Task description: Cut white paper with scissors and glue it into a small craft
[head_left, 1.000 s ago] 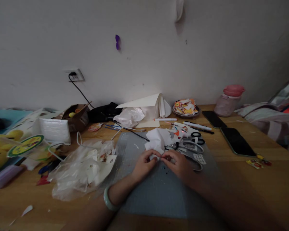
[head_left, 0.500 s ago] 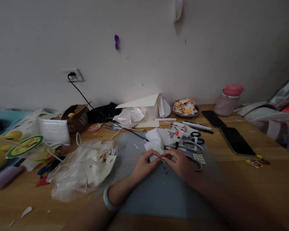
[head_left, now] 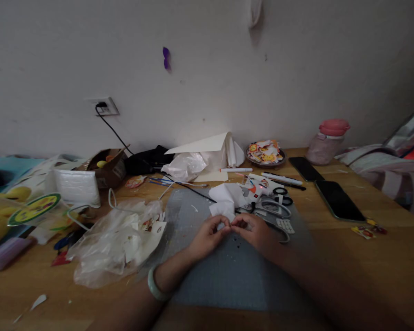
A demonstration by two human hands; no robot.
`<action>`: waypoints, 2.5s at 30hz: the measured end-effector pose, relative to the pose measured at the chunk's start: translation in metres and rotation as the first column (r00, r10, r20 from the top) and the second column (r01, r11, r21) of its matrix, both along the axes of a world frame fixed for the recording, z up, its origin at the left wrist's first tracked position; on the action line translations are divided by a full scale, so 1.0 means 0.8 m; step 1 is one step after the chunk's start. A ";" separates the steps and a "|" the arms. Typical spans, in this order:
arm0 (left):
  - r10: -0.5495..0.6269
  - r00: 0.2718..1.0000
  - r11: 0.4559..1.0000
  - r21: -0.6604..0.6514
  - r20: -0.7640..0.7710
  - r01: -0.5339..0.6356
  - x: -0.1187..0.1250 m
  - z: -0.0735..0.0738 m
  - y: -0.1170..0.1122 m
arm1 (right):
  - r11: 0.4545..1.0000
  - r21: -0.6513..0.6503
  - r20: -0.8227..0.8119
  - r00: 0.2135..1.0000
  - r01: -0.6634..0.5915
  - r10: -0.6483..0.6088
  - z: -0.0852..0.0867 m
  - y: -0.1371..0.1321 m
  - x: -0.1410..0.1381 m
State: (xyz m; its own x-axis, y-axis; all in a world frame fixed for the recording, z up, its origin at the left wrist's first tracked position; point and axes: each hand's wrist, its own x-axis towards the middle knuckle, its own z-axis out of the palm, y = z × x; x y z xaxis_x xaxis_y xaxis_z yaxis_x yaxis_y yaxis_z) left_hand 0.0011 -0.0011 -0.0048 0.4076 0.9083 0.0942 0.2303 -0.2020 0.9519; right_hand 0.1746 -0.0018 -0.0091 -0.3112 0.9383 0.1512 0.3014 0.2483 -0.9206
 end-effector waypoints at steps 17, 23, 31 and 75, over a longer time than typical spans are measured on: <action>-0.032 0.954 0.979 -0.184 0.297 0.090 0.002 -0.011 0.003 | 0.997 -0.051 -0.044 0.997 0.061 -0.063 0.003 0.004 0.003; -0.017 0.952 0.970 -0.227 0.307 0.091 0.003 -0.004 -0.003 | 0.990 -0.033 -0.071 0.987 0.139 -0.141 0.003 0.009 0.005; -0.017 0.952 0.968 -0.234 0.307 0.093 0.003 -0.002 -0.008 | 0.995 -0.006 -0.009 0.995 0.099 -0.099 0.004 0.007 0.003; 0.333 0.829 0.902 -0.407 0.449 -0.142 0.012 -0.011 0.002 | 0.976 0.020 -0.146 0.966 0.218 -0.213 0.003 0.005 0.004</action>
State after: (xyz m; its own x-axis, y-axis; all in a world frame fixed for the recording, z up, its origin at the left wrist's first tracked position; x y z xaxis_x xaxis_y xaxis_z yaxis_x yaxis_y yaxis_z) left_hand 0.0104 0.0008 -0.0137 0.1585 0.9810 -0.1116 -0.2947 0.1548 0.9429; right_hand 0.1775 0.0019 -0.0065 -0.0749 0.9741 0.2132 0.2185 0.2246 -0.9496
